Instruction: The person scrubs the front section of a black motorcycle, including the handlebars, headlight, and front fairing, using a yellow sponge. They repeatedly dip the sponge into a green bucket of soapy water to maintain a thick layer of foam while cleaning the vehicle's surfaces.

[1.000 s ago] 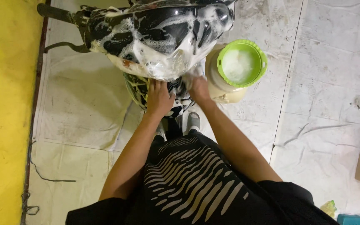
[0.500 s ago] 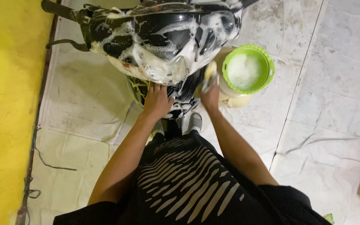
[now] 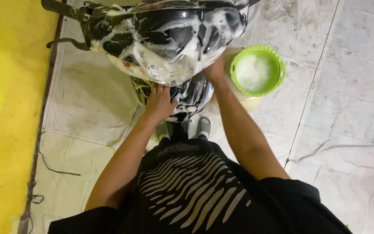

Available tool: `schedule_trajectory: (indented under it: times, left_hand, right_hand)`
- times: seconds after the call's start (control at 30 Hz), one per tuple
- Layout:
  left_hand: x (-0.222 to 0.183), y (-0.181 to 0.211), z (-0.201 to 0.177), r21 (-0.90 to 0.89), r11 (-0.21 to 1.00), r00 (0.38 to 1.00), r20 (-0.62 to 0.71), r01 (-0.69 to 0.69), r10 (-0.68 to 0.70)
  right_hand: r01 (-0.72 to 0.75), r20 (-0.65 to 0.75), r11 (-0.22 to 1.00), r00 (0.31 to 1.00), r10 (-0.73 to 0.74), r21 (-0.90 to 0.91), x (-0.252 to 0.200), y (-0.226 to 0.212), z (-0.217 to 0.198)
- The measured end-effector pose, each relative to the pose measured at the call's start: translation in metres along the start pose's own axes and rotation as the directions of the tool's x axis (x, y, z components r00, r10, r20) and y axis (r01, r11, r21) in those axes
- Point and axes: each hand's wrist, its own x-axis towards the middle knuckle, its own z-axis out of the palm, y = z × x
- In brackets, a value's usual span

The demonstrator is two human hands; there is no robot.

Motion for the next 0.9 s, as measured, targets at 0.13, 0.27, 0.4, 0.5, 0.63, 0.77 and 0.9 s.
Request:
schedule_trajectory:
  times: [0.13, 0.27, 0.4, 0.5, 0.63, 0.77, 0.9]
  left_hand:
    - [0.001, -0.001, -0.004, 0.009, 1.000, 1.000, -0.012, -0.025, 0.025]
    - [0.002, -0.007, 0.006, -0.033, 0.999, 1.000, -0.012, -0.025, 0.025]
    - [0.001, -0.011, 0.005, -0.034, 0.998, 0.998, -0.031, -0.060, 0.059]
    - [-0.010, 0.001, -0.014, -0.043, 0.997, 0.997, -0.053, -0.065, 0.062]
    - [-0.012, -0.003, -0.005, -0.095, 0.993, 0.996, -0.057, -0.076, 0.071]
    - [-0.020, 0.003, -0.017, -0.107, 0.990, 0.994, -0.061, -0.096, 0.090]
    - [-0.041, 0.013, -0.031, -0.205, 0.975, 0.996, -0.035, -0.089, 0.084]
  right_hand:
    - [0.012, 0.005, 1.000, 1.000, -0.012, 0.000, -0.055, -0.061, 0.007]
    - [-0.001, 0.031, 1.000, 1.000, 0.001, -0.012, -0.101, -0.103, 0.003]
    - [0.149, 0.259, 0.988, 0.956, -0.135, -0.036, -0.102, -0.077, -0.012]
    - [0.006, 0.117, 0.963, 0.993, 0.026, -0.269, -0.061, -0.034, -0.012]
    - [-0.235, -0.028, 0.972, 0.972, 0.235, -0.001, -0.028, 0.015, 0.009]
    - [0.437, -0.181, 0.763, 0.800, -0.572, -0.476, -0.078, -0.003, 0.061]
    - [-0.009, 0.427, 0.952, 0.892, 0.146, -0.307, -0.103, -0.145, -0.030]
